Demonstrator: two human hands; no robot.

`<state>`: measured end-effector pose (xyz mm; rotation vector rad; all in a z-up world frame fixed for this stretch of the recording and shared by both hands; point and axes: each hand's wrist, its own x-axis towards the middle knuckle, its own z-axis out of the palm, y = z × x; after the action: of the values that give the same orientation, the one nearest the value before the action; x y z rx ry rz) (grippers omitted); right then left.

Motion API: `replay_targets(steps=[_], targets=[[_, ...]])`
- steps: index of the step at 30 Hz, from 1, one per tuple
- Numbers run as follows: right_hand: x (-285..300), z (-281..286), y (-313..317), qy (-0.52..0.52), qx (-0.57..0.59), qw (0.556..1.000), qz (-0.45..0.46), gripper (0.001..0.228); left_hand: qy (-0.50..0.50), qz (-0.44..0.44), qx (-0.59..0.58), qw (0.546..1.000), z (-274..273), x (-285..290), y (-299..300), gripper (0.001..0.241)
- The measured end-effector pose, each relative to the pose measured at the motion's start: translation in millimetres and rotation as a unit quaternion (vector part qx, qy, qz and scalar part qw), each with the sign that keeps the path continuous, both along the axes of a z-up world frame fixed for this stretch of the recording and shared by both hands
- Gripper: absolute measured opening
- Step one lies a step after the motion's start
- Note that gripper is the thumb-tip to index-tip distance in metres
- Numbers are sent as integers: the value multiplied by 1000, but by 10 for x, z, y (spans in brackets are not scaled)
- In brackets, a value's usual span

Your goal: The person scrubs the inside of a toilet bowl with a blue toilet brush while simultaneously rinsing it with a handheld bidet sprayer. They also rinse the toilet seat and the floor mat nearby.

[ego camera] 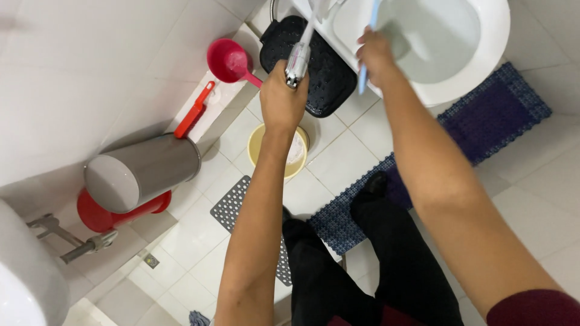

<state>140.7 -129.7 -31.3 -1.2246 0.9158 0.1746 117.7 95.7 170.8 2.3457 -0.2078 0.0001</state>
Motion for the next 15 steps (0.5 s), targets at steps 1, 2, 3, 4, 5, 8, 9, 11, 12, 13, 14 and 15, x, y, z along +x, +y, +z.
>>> replay_targets(steps=[1, 2, 3, 4, 5, 8, 9, 11, 12, 13, 14, 15], targets=[[-131, 131, 197, 17, 16, 1000, 17, 16, -3, 26, 15, 1000, -82, -34, 23, 23], [-245, 272, 380, 31, 30, 999, 31, 18, -8, 50, 28, 998, -160, -48, 35, 23], [-394, 480, 511, 33, 26, 999, 29, 18, -7, 47, 24, 999, -200, -88, 34, 23], [-543, 691, 661, 47, 21, 997, 63, 23, -8, 74, 22, 997, -227, -125, 41, 24], [-692, 903, 814, 62, 15, 993, 98, 32, -9, 102, 19, 995, -251, -168, 48, 24], [-1211, 806, 840, 33, 21, 997, 68, 26, 40, 113, 5, 993, -182, -327, -16, 23], [-1225, 834, 747, 33, 18, 997, 64, 26, 41, 109, 3, 993, -186, -348, -41, 23], [-1333, 915, 557, -1, -94, 995, 17, 30, 30, 33, -7, 999, -200, -468, -77, 27], [-1162, 1067, 358, -2, -101, 995, 16, 30, 29, 32, -14, 999, -206, -487, -78, 27], [-990, 1228, 168, -50, -144, 988, -4, 32, 32, 23, -37, 999, -209, -504, -72, 28], [-818, 1378, 28, -99, -181, 978, -22, 36, 34, 17, -55, 998, -210, -530, -25, 29], [-641, 1690, -130, -101, -184, 977, -21, 36, 33, 18, -58, 998, -183, -549, 33, 29]])
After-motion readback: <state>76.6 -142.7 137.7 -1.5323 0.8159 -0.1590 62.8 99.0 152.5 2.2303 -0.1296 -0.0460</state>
